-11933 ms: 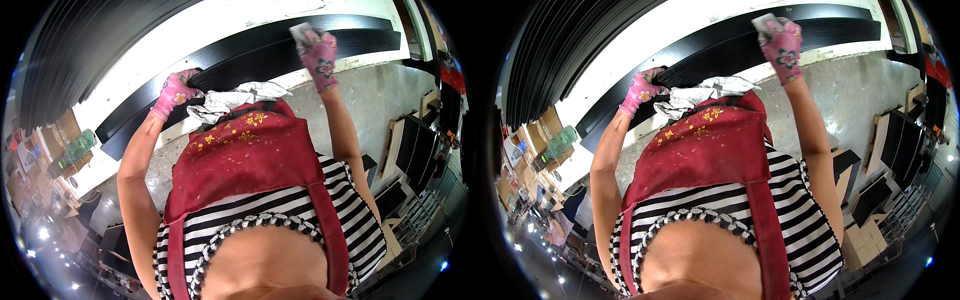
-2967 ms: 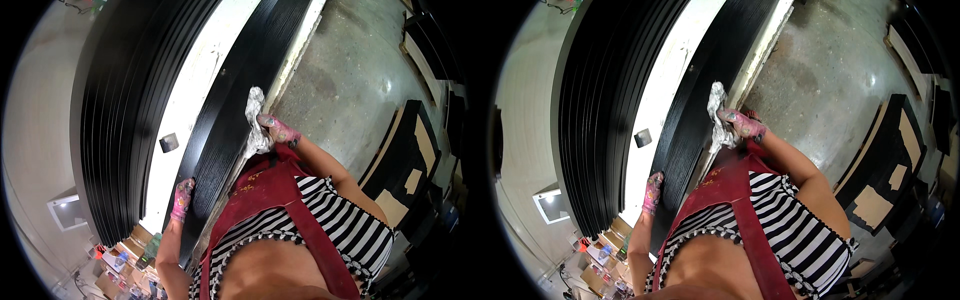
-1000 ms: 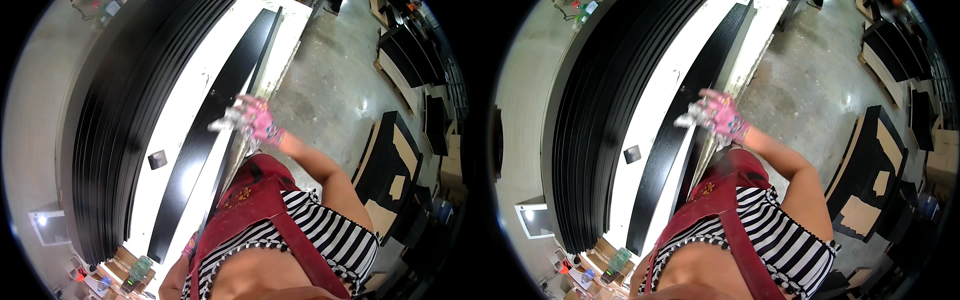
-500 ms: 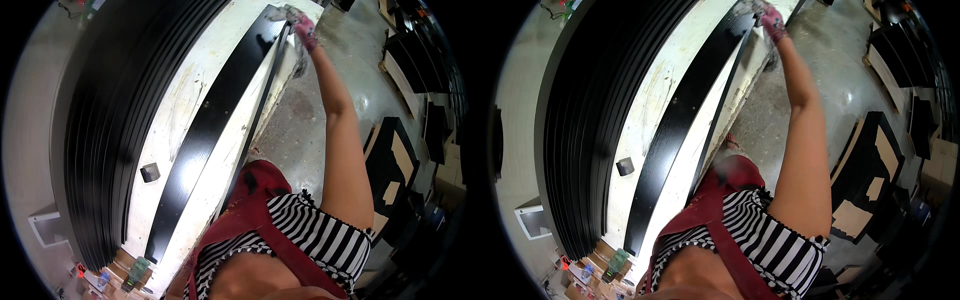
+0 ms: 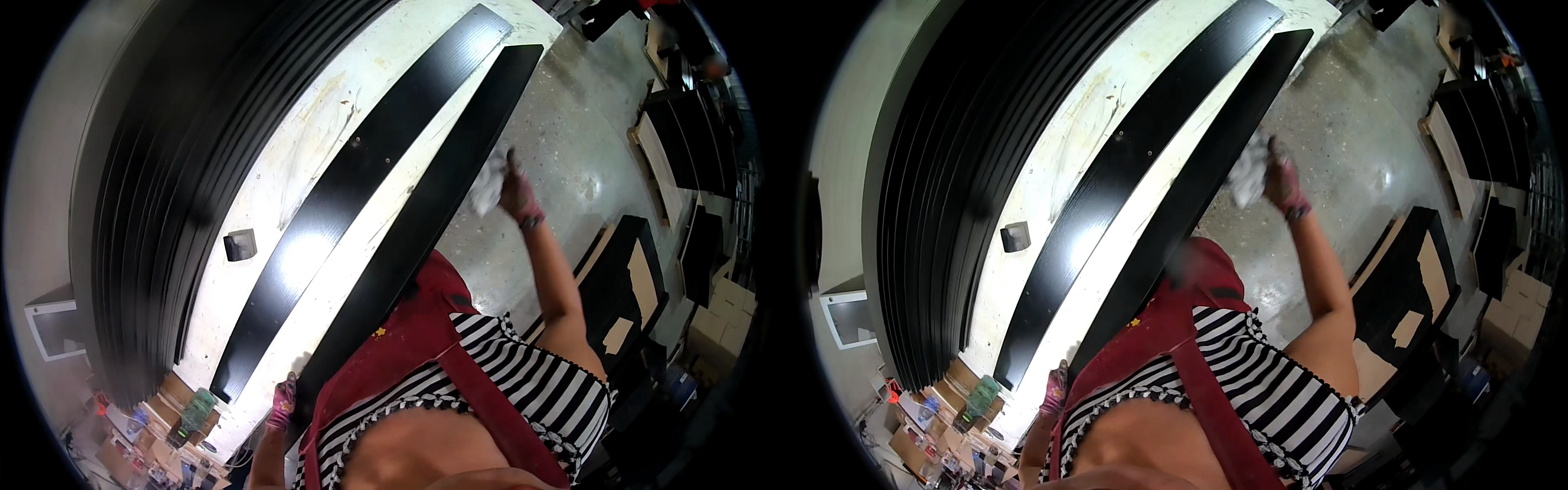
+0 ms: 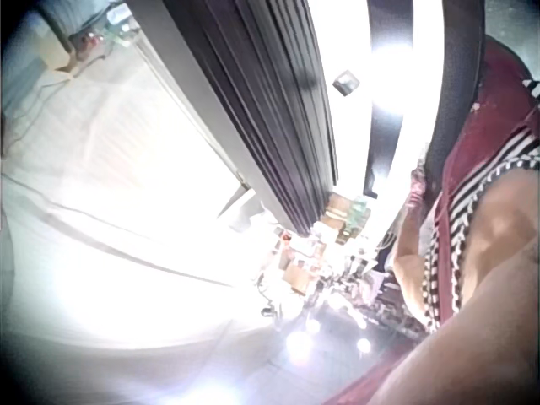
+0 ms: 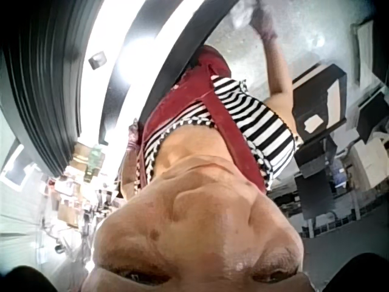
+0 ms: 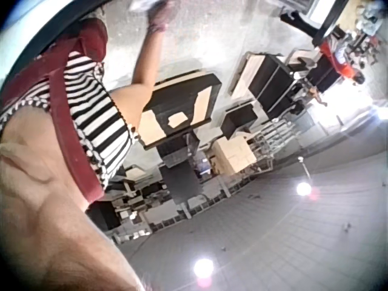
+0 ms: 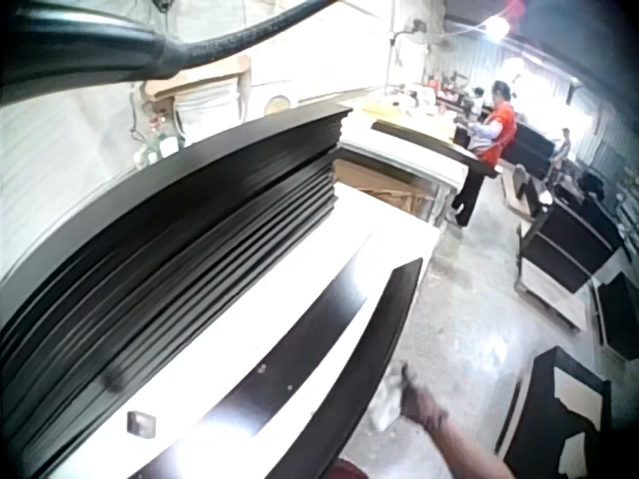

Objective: The person wipes and scrubs long black wooden parts on a white workbench using a cloth and a small abrasive block. They handle each piece individually, wiping both sides and edges before moving to the next.

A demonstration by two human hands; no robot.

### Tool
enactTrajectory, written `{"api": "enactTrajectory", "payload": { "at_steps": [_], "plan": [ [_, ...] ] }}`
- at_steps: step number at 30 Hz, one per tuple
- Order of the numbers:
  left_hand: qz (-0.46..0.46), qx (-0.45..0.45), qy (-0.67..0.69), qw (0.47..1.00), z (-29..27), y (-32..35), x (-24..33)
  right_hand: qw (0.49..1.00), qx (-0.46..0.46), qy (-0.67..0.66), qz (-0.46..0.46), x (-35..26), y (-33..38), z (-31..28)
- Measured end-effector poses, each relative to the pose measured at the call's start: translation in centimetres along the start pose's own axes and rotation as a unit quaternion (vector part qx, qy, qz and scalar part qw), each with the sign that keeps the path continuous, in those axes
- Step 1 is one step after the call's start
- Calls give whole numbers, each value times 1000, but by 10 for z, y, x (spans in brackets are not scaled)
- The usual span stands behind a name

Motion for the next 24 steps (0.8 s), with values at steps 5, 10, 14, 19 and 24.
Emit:
{"api": "enactTrajectory", "payload": {
  "at_steps": [5, 10, 14, 19, 24],
  "plan": [
    [70, 136, -208, 966, -33, 23, 107, 952, 240, 183, -53, 121, 17, 39],
    [307, 28, -331, 892, -6, 62, 223, 985, 144, -92, 26, 164, -7, 95],
    [184, -147, -215, 948, 10, 86, 235, 981, 25, -194, -2, 180, -11, 59],
    [359, -146, -399, 831, 34, 70, 186, 979, -48, -175, -96, 170, -34, 111],
    [262, -111, -84, 955, 20, 54, 139, 970, -4, -237, -48, 171, -32, 123]
  ]
}}
Point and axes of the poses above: each hand's wrist, its own y-axis away from the middle knuckle, its own z-axis out of the palm, x = y × z, the point moved 7 cm from there along -y, towards the middle knuckle, and after that the axes turned 8 degrees about z, right-handed, at the moved point
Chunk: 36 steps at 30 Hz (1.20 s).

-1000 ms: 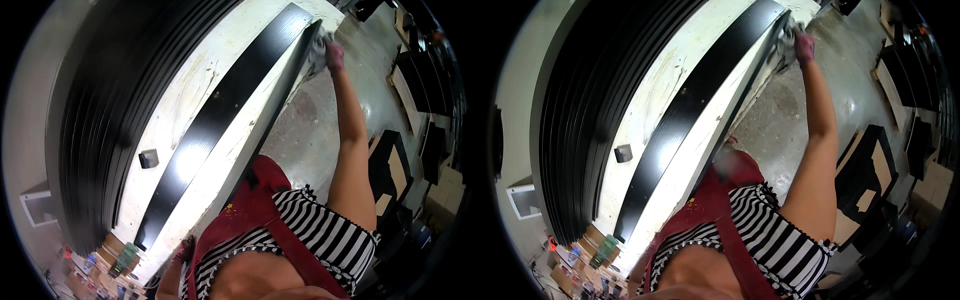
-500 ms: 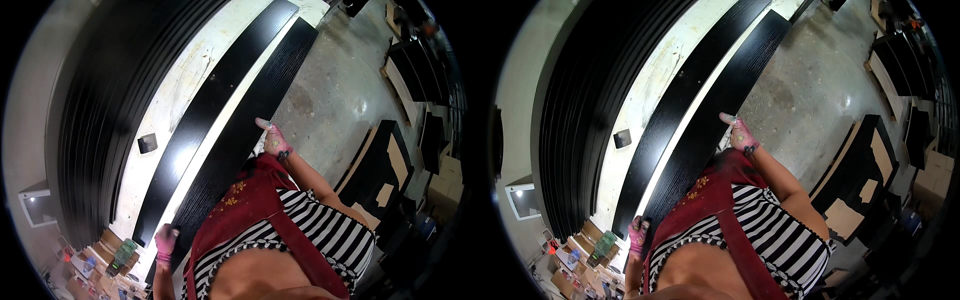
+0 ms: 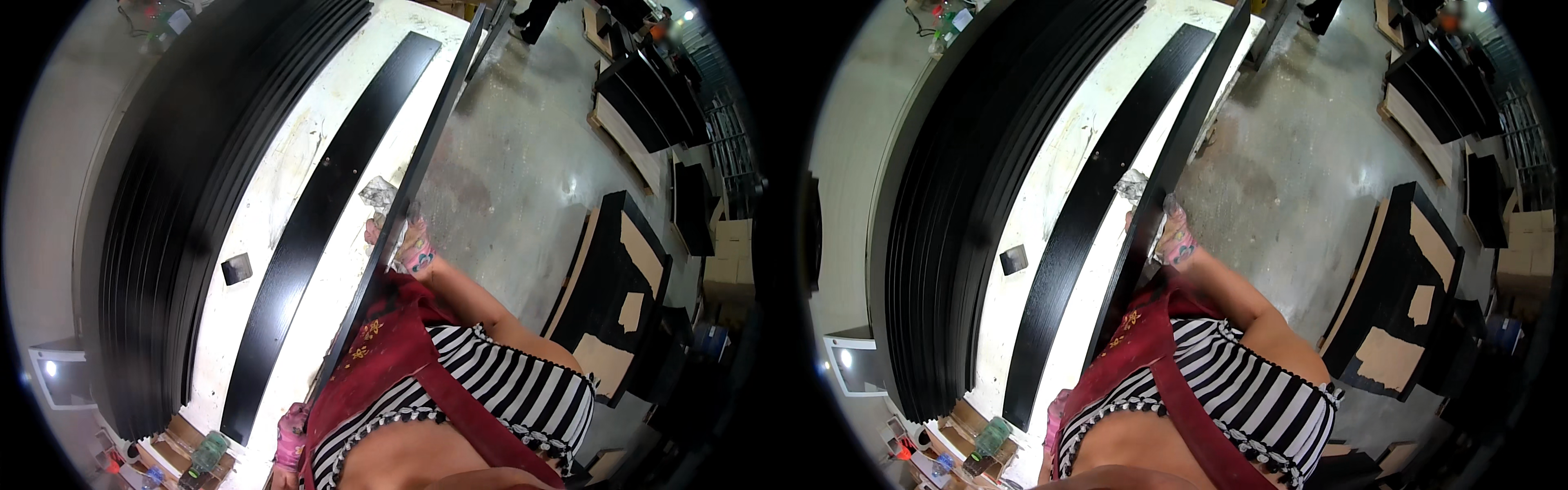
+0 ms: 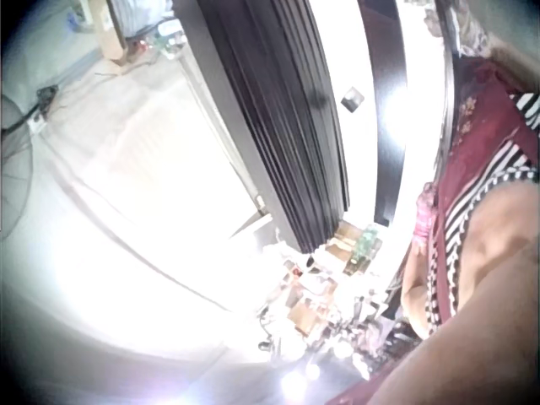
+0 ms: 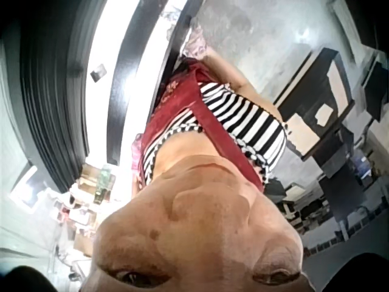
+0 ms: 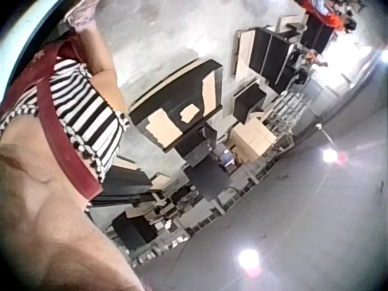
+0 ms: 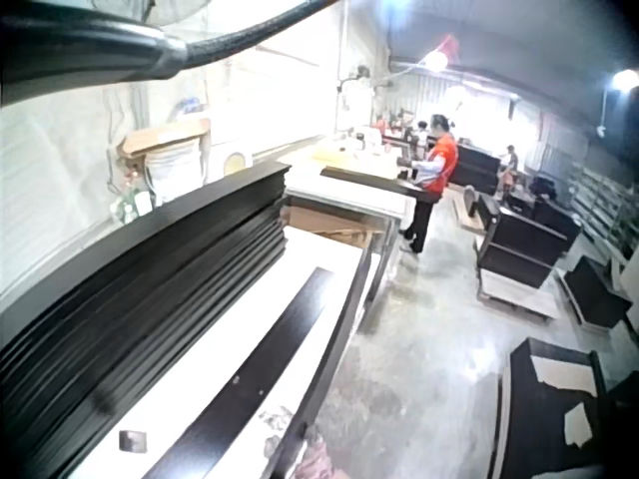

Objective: The person wipes and scrubs long black wooden parts on a white workbench using a cloth and a small abrasive block. They handle each piece individually, wiping both sides and edges before moving to the next.

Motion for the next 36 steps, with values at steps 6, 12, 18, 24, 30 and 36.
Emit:
{"api": "enactTrajectory", "payload": {
  "at_steps": [6, 12, 18, 24, 30, 36],
  "plan": [
    [49, -19, -170, 984, -5, 0, 44, 986, -97, 111, -79, 4, -4, 29],
    [55, 26, -70, 996, -10, 4, 45, 989, -136, 48, -39, 7, -17, 10],
    [73, 40, -104, 991, -9, -5, 73, 995, -93, 28, -25, 5, -14, 12],
    [-37, 41, 12, 998, -7, 3, 69, 987, -148, -53, 31, 7, -15, -17],
    [24, 33, -91, 995, -20, -10, 80, 977, -186, 102, -18, -16, -16, 6],
    [-79, 25, -15, 996, -21, -13, 95, 954, -282, 84, 59, -9, -35, 34]
  ]
}}
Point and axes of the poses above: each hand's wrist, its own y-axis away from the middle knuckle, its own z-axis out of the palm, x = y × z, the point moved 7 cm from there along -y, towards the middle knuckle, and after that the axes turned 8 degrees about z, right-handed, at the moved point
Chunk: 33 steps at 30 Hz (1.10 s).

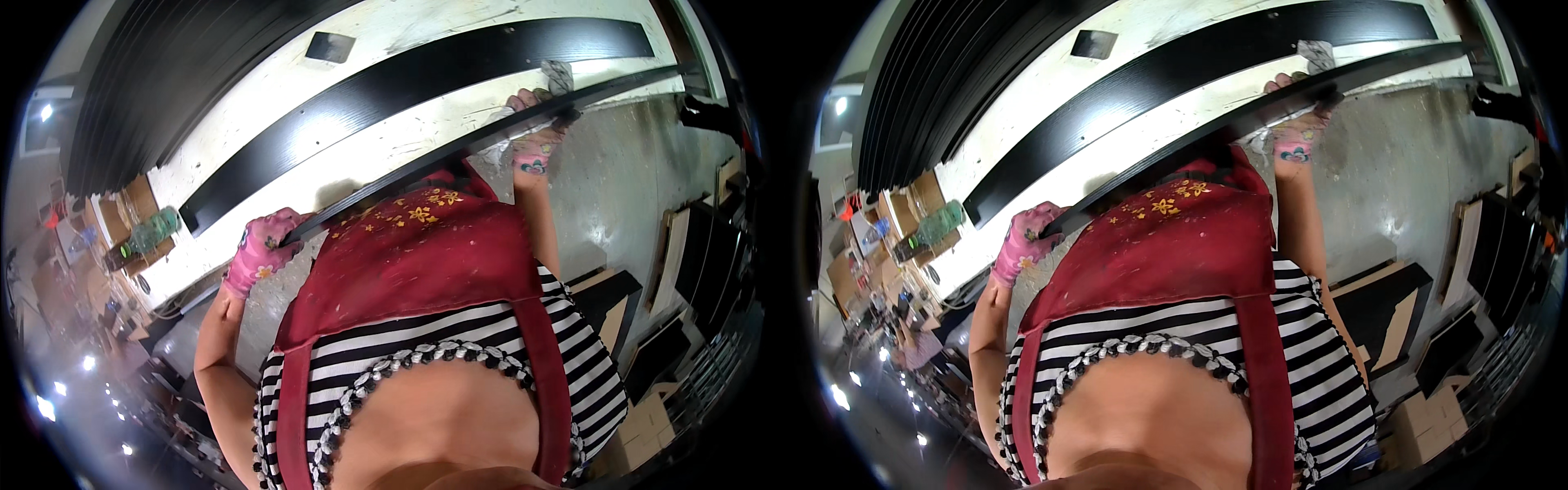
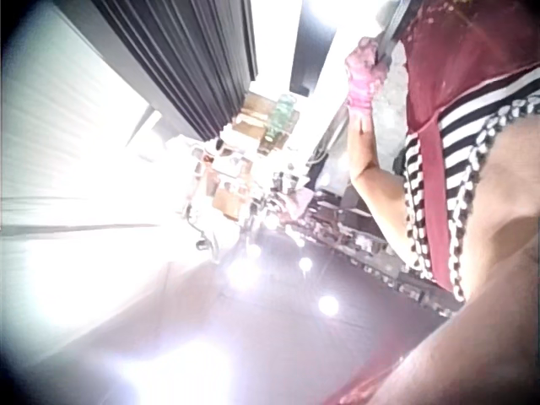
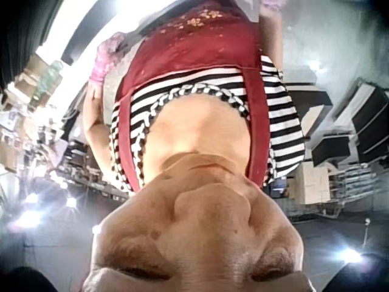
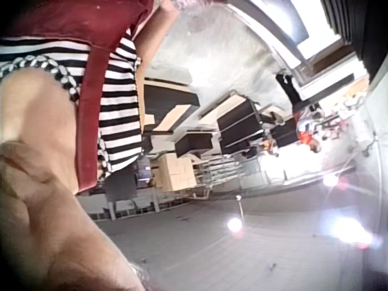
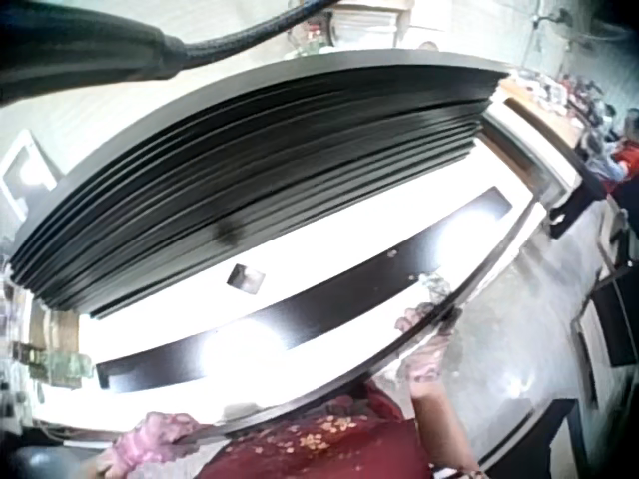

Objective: The person wipes and scrubs long black wooden parts on a white workbench using a cloth and a small abrasive block. They handle each piece individually, wiping both sides and edges before moving to the next.

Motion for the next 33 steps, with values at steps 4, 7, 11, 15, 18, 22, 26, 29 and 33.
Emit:
{"api": "enactTrajectory", "payload": {
  "at_steps": [4, 7, 11, 15, 18, 22, 26, 29, 33],
  "plan": [
    [88, 8, 24, 996, -2, -6, 2, 939, 250, 214, -105, -44, 28, -43],
    [112, -1, -54, 992, -8, -4, 22, 805, 290, 481, -189, -47, 28, -21],
    [185, 38, -193, 963, -5, 11, 13, 670, 295, 654, -190, -52, 17, -28],
    [225, 28, -138, 964, -6, -14, 32, 731, 388, 547, -126, -77, 14, -28],
    [250, 53, -149, 955, 0, -23, 33, 750, 404, 515, -94, -85, 5, -25],
    [240, 56, -143, 959, 2, -24, 38, 760, 423, 487, -80, -104, 9, -12],
    [128, 39, 155, 979, 18, -32, -10, 784, 424, 445, -84, -108, 7, 8],
    [222, 59, -139, 963, -28, -9, 56, 797, 431, 411, -101, -109, 10, 21],
    [92, -11, -84, 992, -85, -12, 109, 820, 424, 357, -140, -110, -3, 61]
  ]
}}
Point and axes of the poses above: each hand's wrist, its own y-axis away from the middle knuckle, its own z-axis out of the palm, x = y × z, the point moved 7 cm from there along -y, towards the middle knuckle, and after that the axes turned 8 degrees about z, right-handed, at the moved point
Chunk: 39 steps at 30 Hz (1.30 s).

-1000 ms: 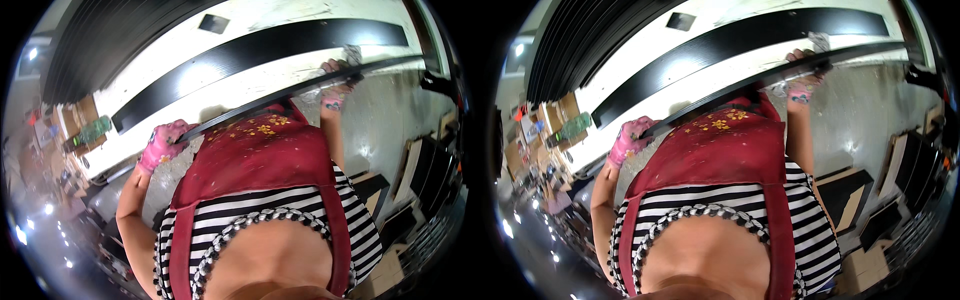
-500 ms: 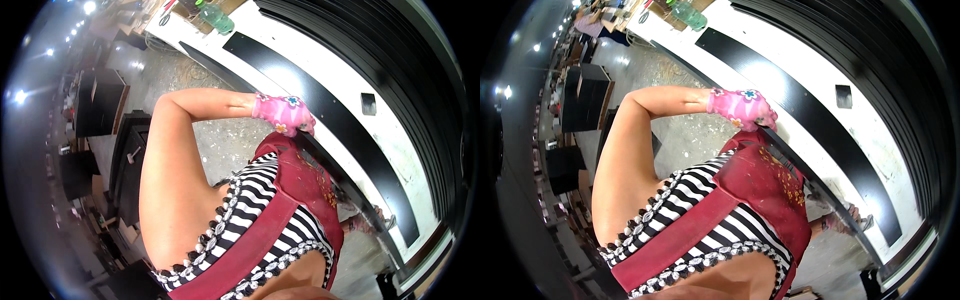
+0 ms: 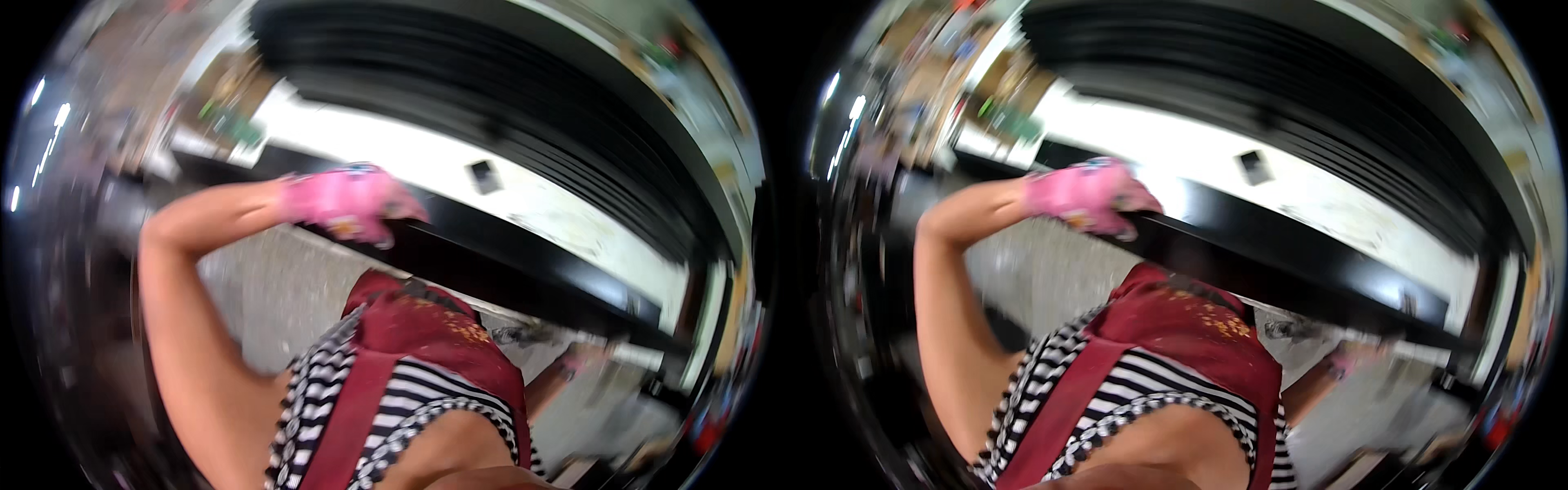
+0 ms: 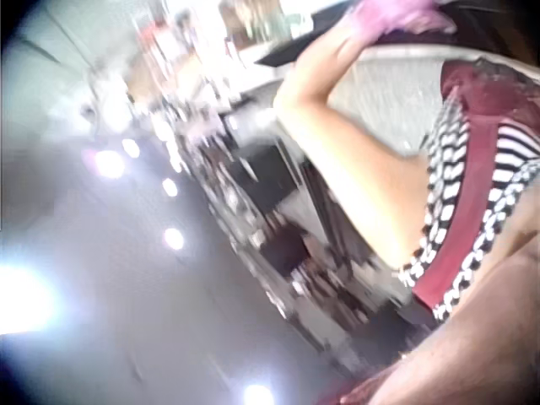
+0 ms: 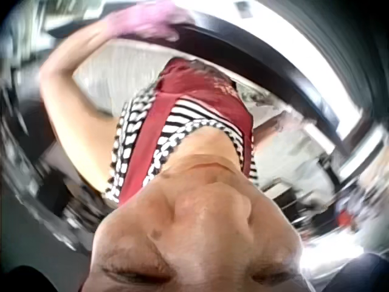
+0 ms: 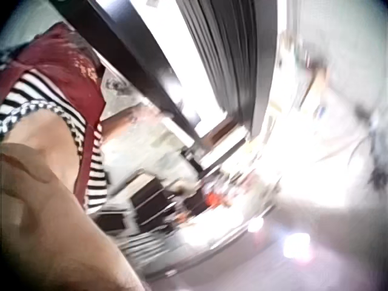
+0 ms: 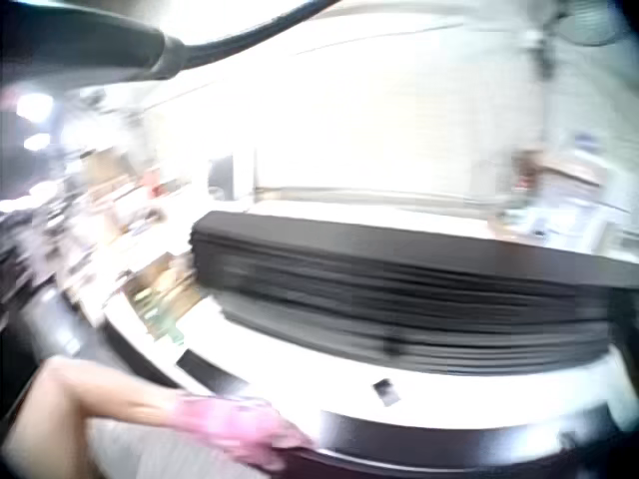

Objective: The person wipes and scrubs long black wooden parts on a white workbench using a cloth and a small abrasive block. They handle each piece individually, wiping both sides and edges before moving to the next.

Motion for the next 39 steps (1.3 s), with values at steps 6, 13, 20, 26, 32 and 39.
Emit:
{"api": "enactTrajectory", "payload": {
  "at_steps": [6, 13, 20, 26, 32, 39],
  "plan": [
    [85, 196, -13, 977, -120, 34, 43, 977, -139, 110, -121, -60, -1, 138],
    [173, 357, -66, 916, -303, -53, -17, 978, -171, 78, 87, -88, -86, 282],
    [177, 344, -118, 915, -352, -151, -21, 946, -246, 211, -16, -97, -200, 300],
    [261, 328, -429, 800, -293, -152, 47, 859, -263, 410, -156, -114, -194, 297],
    [240, 178, -388, 872, -240, -182, 93, 859, -262, 430, -92, -113, -200, 296],
    [235, 221, -299, 898, -257, -194, 94, 890, -359, 264, -97, -143, -177, 282]
  ]
}}
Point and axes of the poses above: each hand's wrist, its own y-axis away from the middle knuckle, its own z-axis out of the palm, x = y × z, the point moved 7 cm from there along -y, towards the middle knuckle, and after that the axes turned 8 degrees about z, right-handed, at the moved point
